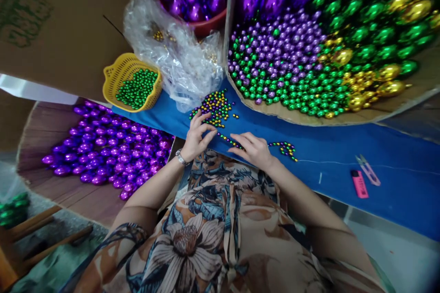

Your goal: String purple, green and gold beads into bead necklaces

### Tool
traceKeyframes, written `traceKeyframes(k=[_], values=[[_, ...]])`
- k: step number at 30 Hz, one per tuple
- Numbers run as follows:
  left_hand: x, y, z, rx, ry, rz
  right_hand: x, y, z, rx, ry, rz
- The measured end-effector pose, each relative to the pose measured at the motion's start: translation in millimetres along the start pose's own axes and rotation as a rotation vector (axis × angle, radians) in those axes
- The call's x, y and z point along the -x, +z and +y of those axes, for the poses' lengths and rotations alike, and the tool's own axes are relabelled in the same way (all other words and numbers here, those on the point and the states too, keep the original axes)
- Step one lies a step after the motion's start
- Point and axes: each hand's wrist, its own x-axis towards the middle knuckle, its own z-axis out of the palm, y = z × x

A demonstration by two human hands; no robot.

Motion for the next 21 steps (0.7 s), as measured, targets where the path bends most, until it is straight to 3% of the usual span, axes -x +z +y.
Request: traceKeyframes(k=[4, 15, 21], values=[[-4, -1, 7, 0.134, -0.066, -0.045, 0, -10, 1, 0.019, 0.012, -0.01], [-5, 4, 19, 0.235, -0.153, 0.029, 4, -26, 5, 0.109, 0.048, -0.038], [-2, 9, 25, 0.209, -0.13, 0.025, -11, -24, -21, 0.124, 0.143, -0.138]])
